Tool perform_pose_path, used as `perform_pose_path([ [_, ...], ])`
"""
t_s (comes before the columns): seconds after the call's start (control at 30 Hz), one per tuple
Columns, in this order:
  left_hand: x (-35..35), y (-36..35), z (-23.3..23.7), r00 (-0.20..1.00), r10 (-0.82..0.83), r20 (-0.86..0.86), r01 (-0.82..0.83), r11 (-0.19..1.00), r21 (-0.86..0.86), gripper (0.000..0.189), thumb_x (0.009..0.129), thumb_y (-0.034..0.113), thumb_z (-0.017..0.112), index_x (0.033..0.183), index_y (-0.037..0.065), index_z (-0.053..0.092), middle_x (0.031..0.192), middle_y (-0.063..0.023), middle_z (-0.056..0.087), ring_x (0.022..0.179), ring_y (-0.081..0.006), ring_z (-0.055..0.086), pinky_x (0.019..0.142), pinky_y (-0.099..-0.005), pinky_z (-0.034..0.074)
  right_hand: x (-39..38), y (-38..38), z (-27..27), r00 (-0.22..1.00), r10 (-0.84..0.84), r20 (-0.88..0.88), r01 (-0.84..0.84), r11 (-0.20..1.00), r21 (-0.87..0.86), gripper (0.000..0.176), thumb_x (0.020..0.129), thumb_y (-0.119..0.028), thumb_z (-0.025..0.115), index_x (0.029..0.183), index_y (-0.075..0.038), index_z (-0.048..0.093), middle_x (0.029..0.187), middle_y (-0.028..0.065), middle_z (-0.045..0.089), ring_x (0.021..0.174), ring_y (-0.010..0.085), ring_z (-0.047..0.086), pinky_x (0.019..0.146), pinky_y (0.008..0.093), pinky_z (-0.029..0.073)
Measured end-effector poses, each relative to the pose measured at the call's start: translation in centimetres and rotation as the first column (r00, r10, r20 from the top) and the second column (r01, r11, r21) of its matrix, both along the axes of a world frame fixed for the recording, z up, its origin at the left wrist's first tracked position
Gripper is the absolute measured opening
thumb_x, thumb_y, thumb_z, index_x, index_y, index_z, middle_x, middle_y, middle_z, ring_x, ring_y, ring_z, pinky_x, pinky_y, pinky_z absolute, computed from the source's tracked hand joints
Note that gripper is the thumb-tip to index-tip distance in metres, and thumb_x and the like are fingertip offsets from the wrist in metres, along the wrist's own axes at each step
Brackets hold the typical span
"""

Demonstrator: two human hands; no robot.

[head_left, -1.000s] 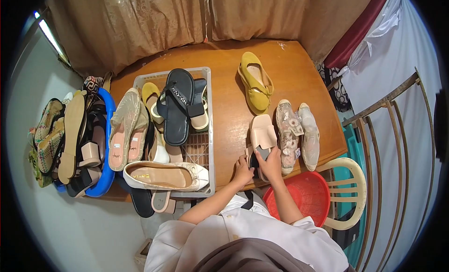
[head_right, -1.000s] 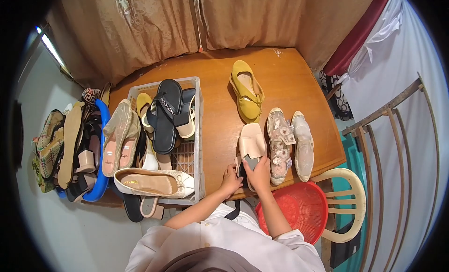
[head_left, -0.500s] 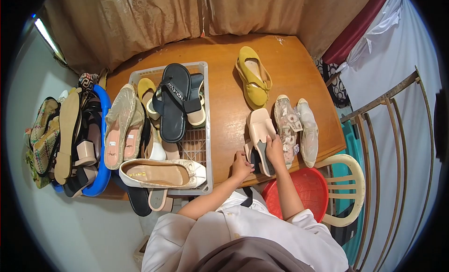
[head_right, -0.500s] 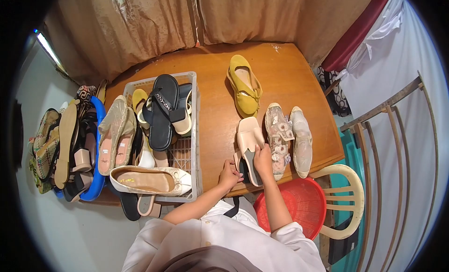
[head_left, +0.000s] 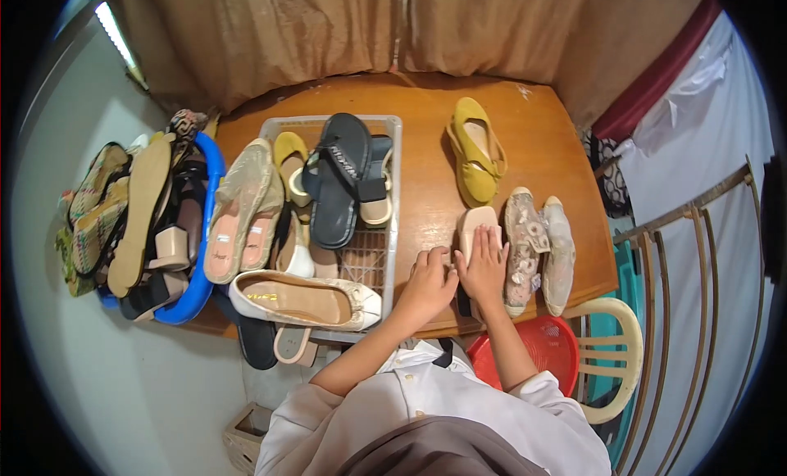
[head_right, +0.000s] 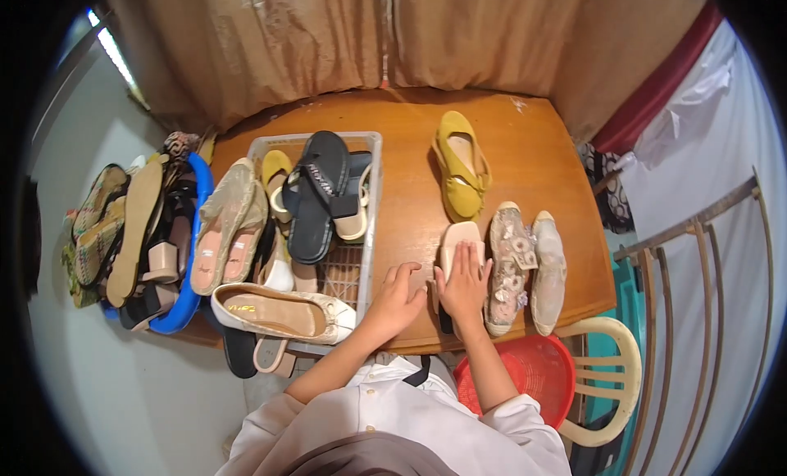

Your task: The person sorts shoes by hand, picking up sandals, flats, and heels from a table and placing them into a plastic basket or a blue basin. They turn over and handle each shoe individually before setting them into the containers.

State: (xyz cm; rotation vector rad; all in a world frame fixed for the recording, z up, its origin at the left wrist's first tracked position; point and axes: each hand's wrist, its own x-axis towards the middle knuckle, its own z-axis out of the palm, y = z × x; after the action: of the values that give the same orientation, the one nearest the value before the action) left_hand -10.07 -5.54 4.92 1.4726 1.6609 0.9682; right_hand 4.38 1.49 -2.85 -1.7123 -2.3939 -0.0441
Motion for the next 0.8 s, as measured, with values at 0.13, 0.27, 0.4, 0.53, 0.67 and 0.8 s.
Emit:
perform_pose_path([
  [0.13, -4.6, -1.7, 2.7, 0.973, -0.054, 0.223, 0.036, 0.996, 0.083, 0.028, 0.087, 0.010, 0.052, 0.113, 0.000, 0.048, 0.106, -0.0174, 0.055, 0.098, -0.0265, 0.057, 0.081, -0.0335, 0.047, 0.2, 0.0, 0.1, 0.999, -0.010, -0.050, 0.006, 0.997, -0.077, 0.067, 0.088, -0.044, 0.043, 0.137, -0.002, 0.029, 0.144, 0.0096, 0.029, 0.135, 0.0234, 0.020, 0.107, 0.0505, 0.015],
  [0.27, -8.5, -6.1, 5.9, 0.988, 0.034, 0.153, -0.050, 0.993, 0.103, 0.020, 0.086, 0.004, 0.052, 0.105, 0.000, 0.055, 0.103, -0.0125, 0.057, 0.095, -0.0223, 0.059, 0.076, -0.0305, 0.049, 0.9, 0.1, 1.2, 0.957, 0.106, -0.271, -0.162, 0.968, -0.194, 0.059, 0.089, -0.036, 0.047, 0.136, -0.005, 0.032, 0.142, 0.0109, 0.032, 0.134, 0.0283, 0.023, 0.107, 0.0470, 0.018],
  [0.4, -12.1, -11.0, 6.8, 0.883, 0.154, -0.443, -0.040, 0.966, 0.256, 0.020, 0.078, 0.006, 0.059, 0.099, 0.007, 0.060, 0.102, -0.0061, 0.057, 0.105, -0.0246, 0.054, 0.092, -0.0436, 0.038, 1.8, -0.1, 3.4, 0.854, 0.190, -0.484, -0.353, 0.895, -0.274, 0.054, 0.086, -0.019, 0.054, 0.134, -0.002, 0.035, 0.139, 0.0179, 0.035, 0.128, 0.0344, 0.032, 0.106, 0.0391, 0.024],
  [0.53, -13.6, -14.0, 8.1, 0.650, 0.160, -0.742, -0.084, 0.987, 0.139, 0.022, 0.070, 0.013, 0.067, 0.092, 0.014, 0.062, 0.101, -0.0005, 0.056, 0.116, -0.0227, 0.046, 0.104, -0.0548, 0.017, 0.4, -1.0, 6.2, 0.868, 0.203, -0.453, -0.355, 0.892, -0.279, 0.050, 0.084, -0.020, 0.056, 0.129, -0.005, 0.041, 0.132, 0.0172, 0.041, 0.126, 0.0366, 0.034, 0.104, 0.0428, 0.027],
  [0.67, -14.2, -14.4, 6.4, 0.514, 0.156, -0.844, -0.093, 0.988, 0.126, 0.021, 0.063, 0.016, 0.071, 0.083, 0.015, 0.063, 0.095, 0.0025, 0.058, 0.119, -0.0213, 0.044, 0.106, -0.0587, 0.012, -1.8, -1.1, 8.8, 0.827, 0.239, -0.508, -0.363, 0.918, -0.160, 0.041, 0.080, -0.015, 0.059, 0.117, -0.004, 0.049, 0.121, 0.0179, 0.047, 0.114, 0.0362, 0.044, 0.096, 0.0430, 0.034],
  [0.8, -13.6, -14.1, 6.2, 0.472, 0.222, -0.853, -0.140, 0.974, 0.176, 0.014, 0.064, 0.016, 0.070, 0.076, 0.014, 0.063, 0.084, 0.0050, 0.059, 0.117, -0.0193, 0.045, 0.103, -0.0645, 0.010, -4.7, -0.7, 10.6, 0.743, 0.398, -0.538, -0.474, 0.880, -0.004, 0.039, 0.077, -0.011, 0.060, 0.114, -0.002, 0.051, 0.116, 0.0186, 0.049, 0.109, 0.0353, 0.046, 0.091, 0.0413, 0.039],
])
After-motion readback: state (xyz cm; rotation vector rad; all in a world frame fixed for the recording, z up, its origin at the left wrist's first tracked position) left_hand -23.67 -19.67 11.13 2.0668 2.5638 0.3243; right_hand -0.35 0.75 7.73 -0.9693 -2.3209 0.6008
